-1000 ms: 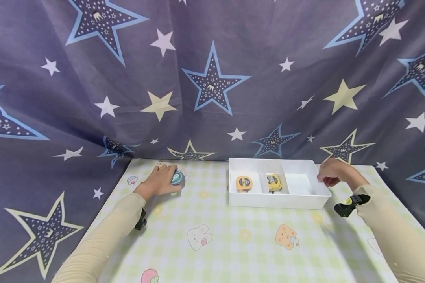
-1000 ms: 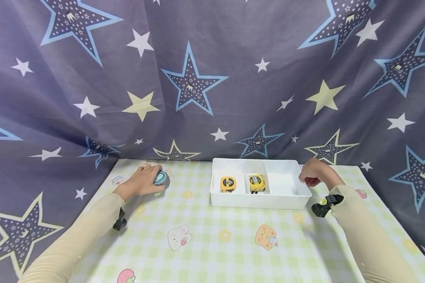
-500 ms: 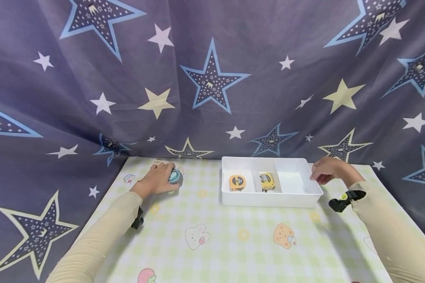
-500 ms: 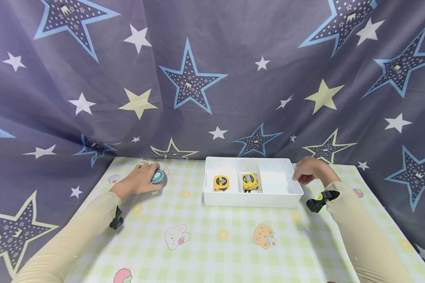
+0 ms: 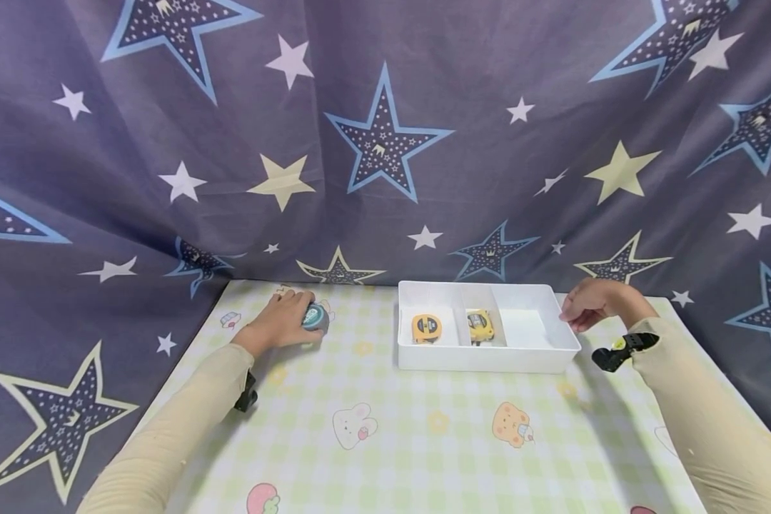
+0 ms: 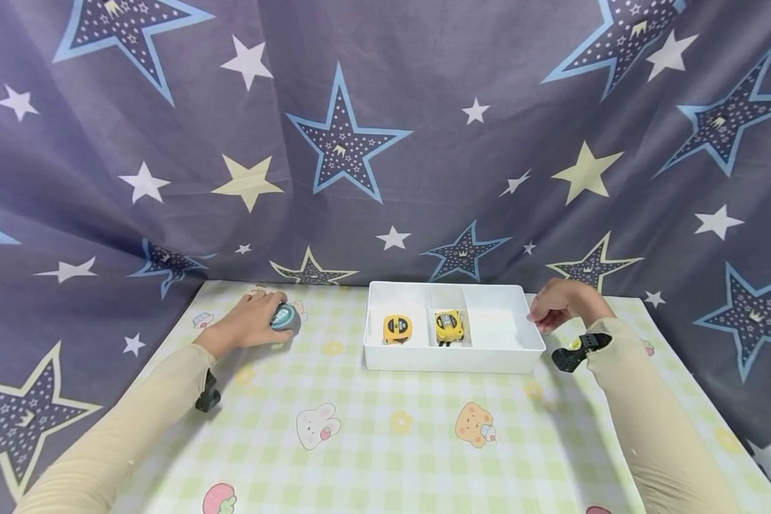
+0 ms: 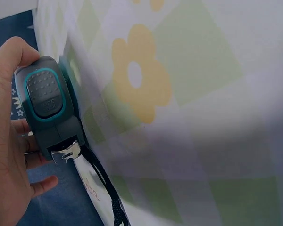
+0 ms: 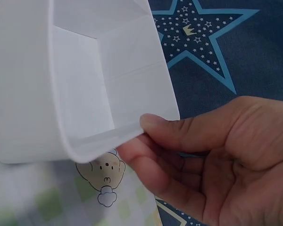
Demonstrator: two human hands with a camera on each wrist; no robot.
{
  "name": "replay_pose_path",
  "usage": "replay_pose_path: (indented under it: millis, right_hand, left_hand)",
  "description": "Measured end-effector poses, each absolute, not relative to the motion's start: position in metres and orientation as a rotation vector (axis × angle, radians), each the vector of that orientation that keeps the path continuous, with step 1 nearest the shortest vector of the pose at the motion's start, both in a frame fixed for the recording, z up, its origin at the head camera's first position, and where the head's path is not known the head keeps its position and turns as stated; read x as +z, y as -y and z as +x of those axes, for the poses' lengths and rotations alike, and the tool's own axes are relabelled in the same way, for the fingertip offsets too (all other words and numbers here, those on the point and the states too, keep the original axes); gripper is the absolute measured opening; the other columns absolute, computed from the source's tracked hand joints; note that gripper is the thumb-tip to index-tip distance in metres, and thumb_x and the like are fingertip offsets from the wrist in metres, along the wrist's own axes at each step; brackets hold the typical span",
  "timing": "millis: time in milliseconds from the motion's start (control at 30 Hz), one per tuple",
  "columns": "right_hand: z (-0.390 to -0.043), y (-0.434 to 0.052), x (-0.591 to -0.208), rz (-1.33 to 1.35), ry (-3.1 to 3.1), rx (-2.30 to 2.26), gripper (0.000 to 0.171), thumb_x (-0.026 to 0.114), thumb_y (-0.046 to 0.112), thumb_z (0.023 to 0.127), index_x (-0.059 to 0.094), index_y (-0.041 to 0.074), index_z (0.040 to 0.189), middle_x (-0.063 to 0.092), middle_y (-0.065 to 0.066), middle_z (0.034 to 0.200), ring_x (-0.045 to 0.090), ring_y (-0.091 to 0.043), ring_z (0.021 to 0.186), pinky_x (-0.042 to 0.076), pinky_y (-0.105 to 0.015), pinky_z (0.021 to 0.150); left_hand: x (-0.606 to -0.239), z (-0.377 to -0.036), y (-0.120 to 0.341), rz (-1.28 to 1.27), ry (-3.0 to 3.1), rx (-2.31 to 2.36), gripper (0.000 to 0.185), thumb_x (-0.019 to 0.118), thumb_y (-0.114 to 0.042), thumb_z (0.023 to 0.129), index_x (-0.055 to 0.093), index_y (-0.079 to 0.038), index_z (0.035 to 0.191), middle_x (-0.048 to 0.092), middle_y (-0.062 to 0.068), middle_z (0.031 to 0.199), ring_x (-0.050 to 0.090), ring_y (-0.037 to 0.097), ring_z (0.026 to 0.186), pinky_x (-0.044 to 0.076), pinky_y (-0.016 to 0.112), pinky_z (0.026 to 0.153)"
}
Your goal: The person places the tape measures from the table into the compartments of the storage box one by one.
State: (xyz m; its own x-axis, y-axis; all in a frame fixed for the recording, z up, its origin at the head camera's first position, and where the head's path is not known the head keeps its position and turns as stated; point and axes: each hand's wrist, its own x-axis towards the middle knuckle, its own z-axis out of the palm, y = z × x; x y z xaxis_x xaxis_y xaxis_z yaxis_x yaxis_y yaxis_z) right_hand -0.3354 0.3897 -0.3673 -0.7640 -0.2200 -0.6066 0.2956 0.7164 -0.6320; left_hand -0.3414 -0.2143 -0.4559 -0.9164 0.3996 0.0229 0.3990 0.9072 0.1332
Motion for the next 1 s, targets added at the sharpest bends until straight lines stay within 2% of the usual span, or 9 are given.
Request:
replay_pose_path:
  millis: [200,333,500,733,1000]
  right_hand:
    - [-0.337,-0.39,-0.367,0.07,-2.207,-0.998,0.009,0.063,0.003,0.096,0.069,0.004,0.089,0.069,0.0,0.071,0.067,-0.008,0.068,0.059,-0.025,0.071]
    - [-0.338,-0.389,-0.37,0.11,-2.204,-1.055,0.002,0.066,0.004,0.095,0.066,0.002,0.095,0.068,0.001,0.073,0.067,-0.008,0.069,0.059,-0.025,0.071]
    - [-0.337,-0.391,-0.378,0.139,-2.171,-1.149,0.007,0.065,0.001,0.095,0.061,0.001,0.101,0.066,0.001,0.074,0.065,-0.008,0.068,0.058,-0.024,0.069]
    - [-0.334,-0.395,-0.383,0.14,-2.193,-1.104,0.005,0.061,0.002,0.097,0.064,0.005,0.096,0.065,0.002,0.074,0.063,-0.008,0.07,0.057,-0.024,0.071]
    - [-0.332,-0.389,-0.378,0.145,-2.216,-1.034,0.004,0.06,0.0,0.096,0.06,0.001,0.092,0.061,0.001,0.071,0.06,-0.007,0.066,0.057,-0.021,0.067]
  left_hand:
    - [-0.455,-0.342,0.217,0.631,-3.069,0.213,0.084,0.068,-0.055,0.082,0.046,-0.004,0.144,0.06,0.018,0.129,0.053,0.038,0.123,0.032,0.069,0.11]
    - [-0.455,-0.341,0.219,0.625,-3.077,0.245,0.085,0.07,-0.055,0.082,0.047,-0.003,0.145,0.061,0.018,0.129,0.053,0.039,0.123,0.032,0.068,0.11]
    - [-0.454,-0.34,0.22,0.616,-3.08,0.271,0.086,0.072,-0.055,0.081,0.048,-0.003,0.145,0.062,0.017,0.129,0.053,0.039,0.122,0.033,0.068,0.111]
    - [-0.454,-0.342,0.217,0.625,-3.074,0.265,0.087,0.072,-0.056,0.079,0.048,-0.004,0.145,0.063,0.014,0.13,0.053,0.037,0.122,0.035,0.065,0.109]
    - [-0.458,-0.344,0.214,0.605,-3.097,0.231,0.087,0.072,-0.058,0.078,0.049,-0.005,0.143,0.063,0.014,0.129,0.053,0.036,0.12,0.036,0.063,0.107]
